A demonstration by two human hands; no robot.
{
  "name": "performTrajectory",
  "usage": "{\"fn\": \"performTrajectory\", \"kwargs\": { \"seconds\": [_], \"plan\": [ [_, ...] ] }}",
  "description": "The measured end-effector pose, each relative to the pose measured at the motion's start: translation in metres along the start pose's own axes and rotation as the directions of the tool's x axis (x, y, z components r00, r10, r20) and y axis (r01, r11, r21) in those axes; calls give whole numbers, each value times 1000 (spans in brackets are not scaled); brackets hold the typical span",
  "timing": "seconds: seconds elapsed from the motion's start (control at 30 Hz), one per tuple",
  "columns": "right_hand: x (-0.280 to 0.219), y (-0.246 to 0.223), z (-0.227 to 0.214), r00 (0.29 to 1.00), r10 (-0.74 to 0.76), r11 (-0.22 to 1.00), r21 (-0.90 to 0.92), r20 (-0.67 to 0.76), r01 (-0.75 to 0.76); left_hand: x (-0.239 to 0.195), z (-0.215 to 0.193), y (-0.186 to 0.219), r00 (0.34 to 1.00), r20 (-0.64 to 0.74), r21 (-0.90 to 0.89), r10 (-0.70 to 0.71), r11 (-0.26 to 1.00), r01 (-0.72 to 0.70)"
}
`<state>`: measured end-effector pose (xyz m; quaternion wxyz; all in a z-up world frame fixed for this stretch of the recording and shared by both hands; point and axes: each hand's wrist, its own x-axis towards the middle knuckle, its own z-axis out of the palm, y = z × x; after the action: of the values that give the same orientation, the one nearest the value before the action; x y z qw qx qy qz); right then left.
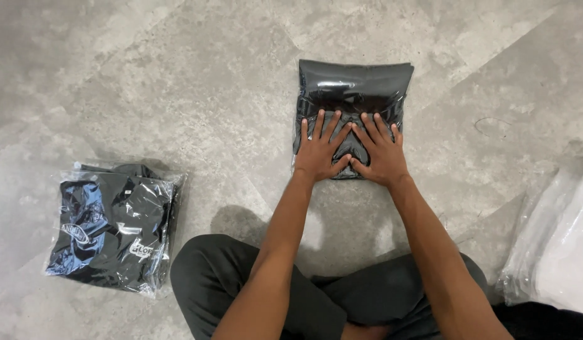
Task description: The person sits on the floor and repeatedly folds black shirts, places them into clear plastic bags, and seals the bags. The person handles the shirts and bags by hand, smoothing the plastic and pressing the folded items inside.
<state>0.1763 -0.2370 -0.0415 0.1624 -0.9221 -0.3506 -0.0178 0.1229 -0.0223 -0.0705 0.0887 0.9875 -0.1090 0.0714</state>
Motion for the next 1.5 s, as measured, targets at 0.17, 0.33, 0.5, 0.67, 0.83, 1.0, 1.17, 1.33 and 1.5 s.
{"fn": "performTrajectory", "kwargs": {
  "seconds": [0.17,0.33,0.5,0.67,0.83,1.0,1.17,1.33,1.5],
  "plan": [
    [-13,-8,0,997,33,998,-54,66,-30,-10,-4,5,988,155,21,-12,1000,9],
    [-42,-25,1,994,62,998,-29,91,-59,-37,-14,14,978,208,5,10,1000,-11],
    [-80,-56,-4,988,81,996,-37,133,-76,-77,-20,31,961,278,10,7,1000,-10],
    [-115,-81,-7,991,89,993,65,101,-96,-112,-29,45,932,362,23,-1,1000,-8],
    [-107,-59,-8,971,223,913,367,-84,-178,-122,-60,69,988,142,-39,-67,997,74],
    [-90,-7,23,743,666,576,679,-67,-455,-127,-56,116,964,-123,-661,-237,744,98],
    [-58,49,50,582,805,262,809,118,-526,-143,-17,120,851,516,-847,95,202,491],
    [-21,22,-14,615,752,184,821,237,-541,-121,-28,115,785,619,-778,-32,116,618],
    [-23,-28,-97,865,501,425,871,-1,-245,-98,14,104,813,580,-805,-49,116,582]
  ]
}}
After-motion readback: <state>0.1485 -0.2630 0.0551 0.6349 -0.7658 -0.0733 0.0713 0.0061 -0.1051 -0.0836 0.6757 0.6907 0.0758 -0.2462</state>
